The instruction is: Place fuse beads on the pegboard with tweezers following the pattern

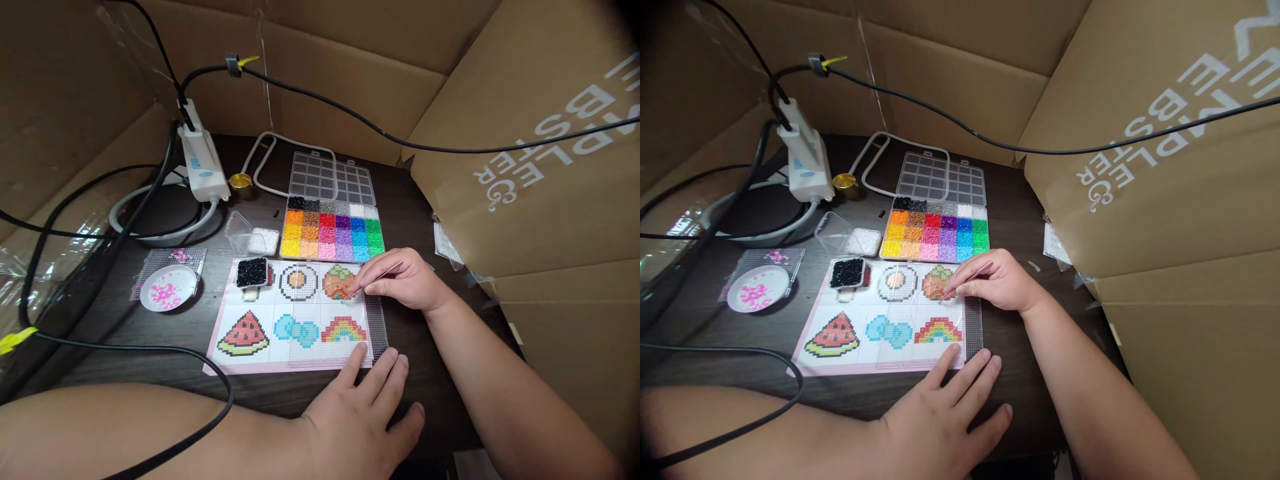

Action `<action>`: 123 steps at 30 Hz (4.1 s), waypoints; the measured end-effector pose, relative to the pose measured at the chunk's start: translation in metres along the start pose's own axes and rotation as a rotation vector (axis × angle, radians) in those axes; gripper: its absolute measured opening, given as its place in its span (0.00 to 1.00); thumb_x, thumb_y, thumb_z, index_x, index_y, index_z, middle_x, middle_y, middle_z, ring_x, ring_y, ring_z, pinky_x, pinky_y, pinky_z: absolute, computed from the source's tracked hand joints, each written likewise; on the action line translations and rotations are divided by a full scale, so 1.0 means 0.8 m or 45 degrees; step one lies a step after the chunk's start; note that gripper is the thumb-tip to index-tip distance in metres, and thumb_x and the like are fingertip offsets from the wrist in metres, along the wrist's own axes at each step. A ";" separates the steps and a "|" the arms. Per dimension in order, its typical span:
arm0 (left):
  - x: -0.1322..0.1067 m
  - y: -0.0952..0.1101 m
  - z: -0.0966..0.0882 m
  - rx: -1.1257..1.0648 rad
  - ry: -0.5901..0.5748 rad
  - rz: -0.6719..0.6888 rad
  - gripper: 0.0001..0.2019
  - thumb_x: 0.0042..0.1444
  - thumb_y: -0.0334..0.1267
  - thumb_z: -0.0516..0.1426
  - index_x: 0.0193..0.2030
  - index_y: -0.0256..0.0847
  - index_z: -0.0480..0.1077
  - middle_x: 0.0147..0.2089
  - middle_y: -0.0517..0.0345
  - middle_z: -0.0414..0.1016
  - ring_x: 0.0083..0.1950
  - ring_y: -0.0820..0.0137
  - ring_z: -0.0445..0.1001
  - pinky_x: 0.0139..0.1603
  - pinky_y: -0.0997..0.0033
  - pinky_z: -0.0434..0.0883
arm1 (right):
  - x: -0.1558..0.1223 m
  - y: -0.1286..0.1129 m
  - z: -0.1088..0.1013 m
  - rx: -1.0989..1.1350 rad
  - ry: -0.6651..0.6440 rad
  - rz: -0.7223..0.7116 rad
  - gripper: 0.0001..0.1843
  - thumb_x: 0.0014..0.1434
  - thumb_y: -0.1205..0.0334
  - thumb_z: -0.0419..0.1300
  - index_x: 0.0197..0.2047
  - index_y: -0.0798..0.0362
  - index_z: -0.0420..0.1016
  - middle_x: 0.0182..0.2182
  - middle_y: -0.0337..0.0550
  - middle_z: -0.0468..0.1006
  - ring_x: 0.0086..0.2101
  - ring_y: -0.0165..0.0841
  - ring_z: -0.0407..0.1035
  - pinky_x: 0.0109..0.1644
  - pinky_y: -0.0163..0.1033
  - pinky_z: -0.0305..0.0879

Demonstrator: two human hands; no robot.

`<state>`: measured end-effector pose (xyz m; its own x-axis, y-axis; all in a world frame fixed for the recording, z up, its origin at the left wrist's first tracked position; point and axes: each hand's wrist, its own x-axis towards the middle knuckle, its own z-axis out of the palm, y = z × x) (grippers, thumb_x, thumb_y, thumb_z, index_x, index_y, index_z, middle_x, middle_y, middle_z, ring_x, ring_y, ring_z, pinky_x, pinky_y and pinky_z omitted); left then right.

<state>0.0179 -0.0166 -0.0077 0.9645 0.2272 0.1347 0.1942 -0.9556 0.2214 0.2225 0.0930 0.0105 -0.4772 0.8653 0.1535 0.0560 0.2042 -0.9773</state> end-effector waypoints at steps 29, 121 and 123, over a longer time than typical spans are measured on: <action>0.000 0.002 0.000 -0.029 -0.010 -0.014 0.24 0.65 0.50 0.48 0.65 0.46 0.63 0.71 0.36 0.56 0.73 0.48 0.53 0.65 0.39 0.48 | 0.002 -0.007 0.003 -0.064 -0.008 0.031 0.05 0.55 0.65 0.69 0.37 0.53 0.85 0.35 0.47 0.85 0.37 0.35 0.80 0.43 0.37 0.77; 0.000 -0.002 0.003 0.067 0.079 0.015 0.23 0.68 0.48 0.43 0.65 0.48 0.65 0.69 0.37 0.60 0.71 0.49 0.58 0.63 0.41 0.55 | 0.021 0.012 -0.042 0.779 1.150 -0.005 0.12 0.49 0.58 0.71 0.33 0.47 0.71 0.23 0.31 0.72 0.15 0.21 0.51 0.17 0.31 0.52; -0.002 -0.001 0.007 0.040 0.067 0.008 0.25 0.66 0.52 0.45 0.66 0.48 0.63 0.71 0.36 0.57 0.72 0.47 0.54 0.64 0.39 0.53 | 0.020 0.014 -0.044 0.762 1.141 -0.007 0.13 0.49 0.57 0.70 0.34 0.47 0.71 0.23 0.30 0.71 0.15 0.21 0.51 0.17 0.31 0.52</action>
<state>0.0174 -0.0170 -0.0133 0.9552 0.2298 0.1864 0.1944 -0.9623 0.1900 0.2459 0.1253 0.0071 0.3537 0.9349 -0.0289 -0.4983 0.1622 -0.8517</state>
